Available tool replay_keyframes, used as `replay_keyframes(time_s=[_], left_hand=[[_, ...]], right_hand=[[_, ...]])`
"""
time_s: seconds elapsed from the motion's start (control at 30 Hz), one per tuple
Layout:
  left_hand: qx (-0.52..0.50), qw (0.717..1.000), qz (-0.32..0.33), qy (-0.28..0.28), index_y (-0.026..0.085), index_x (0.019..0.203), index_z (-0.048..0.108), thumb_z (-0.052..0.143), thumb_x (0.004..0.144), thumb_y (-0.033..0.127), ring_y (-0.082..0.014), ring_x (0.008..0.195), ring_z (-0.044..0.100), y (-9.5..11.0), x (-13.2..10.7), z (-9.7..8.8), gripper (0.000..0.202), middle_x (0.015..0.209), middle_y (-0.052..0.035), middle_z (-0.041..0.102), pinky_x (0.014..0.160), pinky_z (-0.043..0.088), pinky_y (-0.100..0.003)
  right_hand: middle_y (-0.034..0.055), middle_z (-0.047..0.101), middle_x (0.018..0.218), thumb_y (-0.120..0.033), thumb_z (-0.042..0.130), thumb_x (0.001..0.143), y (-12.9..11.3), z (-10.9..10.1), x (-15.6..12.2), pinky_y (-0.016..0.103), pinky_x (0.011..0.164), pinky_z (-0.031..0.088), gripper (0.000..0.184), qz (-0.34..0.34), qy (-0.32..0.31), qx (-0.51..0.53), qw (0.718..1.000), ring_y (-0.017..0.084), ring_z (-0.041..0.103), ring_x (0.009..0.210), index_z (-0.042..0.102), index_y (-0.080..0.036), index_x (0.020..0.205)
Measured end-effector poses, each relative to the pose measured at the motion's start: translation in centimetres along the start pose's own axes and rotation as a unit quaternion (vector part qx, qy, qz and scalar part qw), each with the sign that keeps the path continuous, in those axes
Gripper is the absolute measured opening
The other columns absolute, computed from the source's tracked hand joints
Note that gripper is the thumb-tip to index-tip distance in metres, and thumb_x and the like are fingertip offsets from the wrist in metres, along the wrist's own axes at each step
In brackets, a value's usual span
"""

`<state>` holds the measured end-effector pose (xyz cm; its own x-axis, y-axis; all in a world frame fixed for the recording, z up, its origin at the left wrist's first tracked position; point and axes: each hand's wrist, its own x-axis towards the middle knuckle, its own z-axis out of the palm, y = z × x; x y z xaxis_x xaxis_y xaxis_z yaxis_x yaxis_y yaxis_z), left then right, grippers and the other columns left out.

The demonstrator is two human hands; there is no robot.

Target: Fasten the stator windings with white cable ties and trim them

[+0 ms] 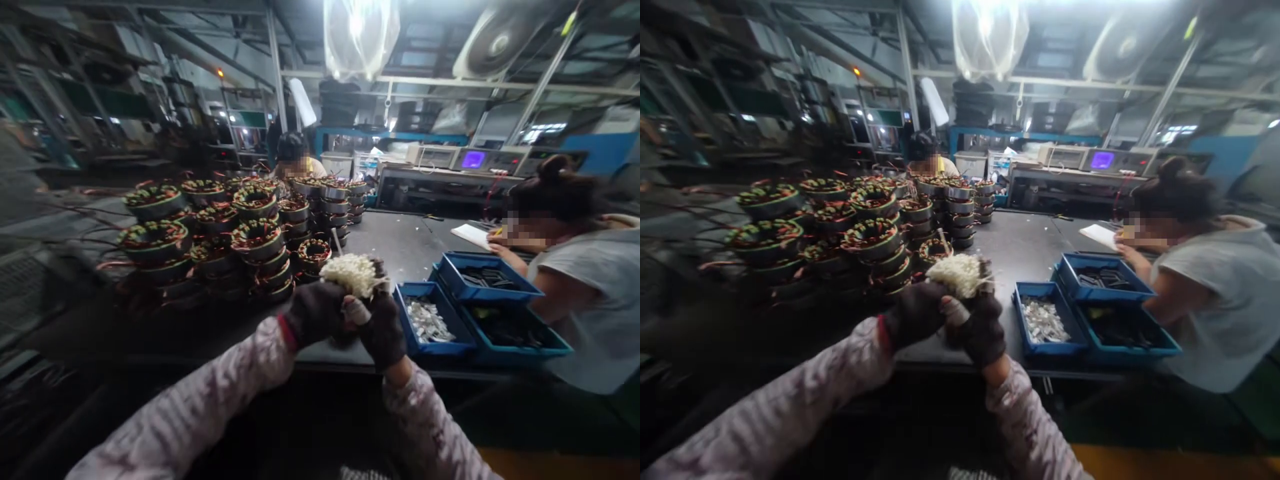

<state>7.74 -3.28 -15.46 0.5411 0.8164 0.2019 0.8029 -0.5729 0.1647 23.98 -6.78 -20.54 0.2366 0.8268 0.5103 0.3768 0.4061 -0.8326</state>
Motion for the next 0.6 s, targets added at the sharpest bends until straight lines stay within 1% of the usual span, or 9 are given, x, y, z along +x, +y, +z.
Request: replay_keyframes(time_s=[0.07,0.17,0.2,0.27,0.33,0.4,0.47,0.53,0.6], left_hand=[[-0.017,0.999,0.003,-0.029,0.022,0.104,0.091,0.08,0.096,0.042,-0.0327,0.103,0.084,2.2,4.7,0.0,0.024,0.104,-0.0126,0.089,0.087,0.065,-0.04],[-0.033,0.999,-0.003,-0.031,0.02,0.108,0.092,0.075,0.1,0.034,-0.0318,0.107,0.084,4.3,10.2,0.7,0.024,0.11,-0.0121,0.09,0.091,0.066,-0.038],[-0.047,0.999,-0.001,-0.025,0.02,0.112,0.093,0.074,0.101,0.033,-0.0311,0.11,0.084,4.7,11.8,1.0,0.025,0.115,-0.0112,0.09,0.095,0.066,-0.037],[-0.094,0.995,0.015,-0.017,0.023,0.119,0.094,0.073,0.103,0.032,-0.0293,0.118,0.084,5.1,14.8,1.7,0.028,0.125,-0.0082,0.091,0.105,0.065,-0.036],[-0.136,0.99,0.029,-0.018,0.026,0.124,0.094,0.075,0.102,0.033,-0.0285,0.126,0.083,5.2,17.8,2.6,0.03,0.131,-0.0063,0.091,0.114,0.063,-0.035],[-0.136,0.99,0.031,-0.032,0.026,0.126,0.094,0.078,0.1,0.032,-0.0288,0.128,0.082,5.4,20.8,3.9,0.031,0.131,-0.0064,0.091,0.119,0.062,-0.035],[-0.113,0.992,0.024,-0.043,0.026,0.13,0.093,0.078,0.1,0.032,-0.0286,0.128,0.082,5.7,23.6,5.8,0.034,0.131,-0.0064,0.091,0.121,0.061,-0.036],[-0.097,0.994,0.02,-0.05,0.026,0.136,0.091,0.077,0.101,0.033,-0.0285,0.13,0.082,6.3,26.0,7.8,0.037,0.133,-0.0059,0.091,0.122,0.06,-0.036],[-0.086,0.994,0.026,-0.059,0.027,0.141,0.089,0.077,0.103,0.034,-0.0284,0.135,0.079,7.0,27.6,9.8,0.04,0.138,-0.0055,0.089,0.125,0.058,-0.035]], right_hand=[[0.0236,0.079,0.149,-0.073,0.078,0.096,1.7,-2.5,2.6,0.044,0.123,0.06,0.085,0.002,0.024,-0.007,1.0,0.036,0.076,0.142,0.067,-0.016,0.159],[0.0288,0.076,0.153,-0.073,0.072,0.099,4.3,-5.4,4.9,0.046,0.127,0.055,0.085,0.031,0.079,-0.043,0.995,0.037,0.072,0.149,0.067,-0.011,0.157],[0.0288,0.076,0.152,-0.072,0.072,0.099,5.2,-6.2,5.2,0.047,0.128,0.055,0.086,0.045,0.092,-0.048,0.994,0.037,0.073,0.148,0.067,-0.011,0.159],[0.0252,0.08,0.149,-0.069,0.07,0.098,7.1,-7.6,5.4,0.052,0.127,0.057,0.084,0.072,0.104,-0.048,0.991,0.037,0.077,0.142,0.067,-0.013,0.161],[0.0199,0.084,0.142,-0.065,0.067,0.101,8.9,-8.8,4.9,0.056,0.124,0.061,0.07,0.083,0.105,-0.059,0.989,0.037,0.08,0.135,0.075,-0.019,0.152],[0.0166,0.088,0.133,-0.06,0.062,0.105,10.5,-9.9,3.7,0.057,0.119,0.065,0.052,0.069,0.101,-0.091,0.988,0.036,0.083,0.127,0.085,-0.023,0.135],[0.0145,0.09,0.123,-0.054,0.058,0.11,11.8,-10.8,1.9,0.055,0.112,0.068,0.044,0.02,0.101,-0.14,0.985,0.035,0.086,0.116,0.09,-0.026,0.12],[0.0115,0.091,0.114,-0.045,0.059,0.112,12.7,-11.4,-0.3,0.051,0.103,0.07,0.037,-0.048,0.094,-0.194,0.975,0.033,0.086,0.104,0.091,-0.029,0.117],[0.0074,0.089,0.098,-0.037,0.063,0.111,13.1,-11.7,-2.5,0.044,0.086,0.07,0.029,-0.111,0.074,-0.253,0.958,0.03,0.084,0.086,0.092,-0.032,0.115]])
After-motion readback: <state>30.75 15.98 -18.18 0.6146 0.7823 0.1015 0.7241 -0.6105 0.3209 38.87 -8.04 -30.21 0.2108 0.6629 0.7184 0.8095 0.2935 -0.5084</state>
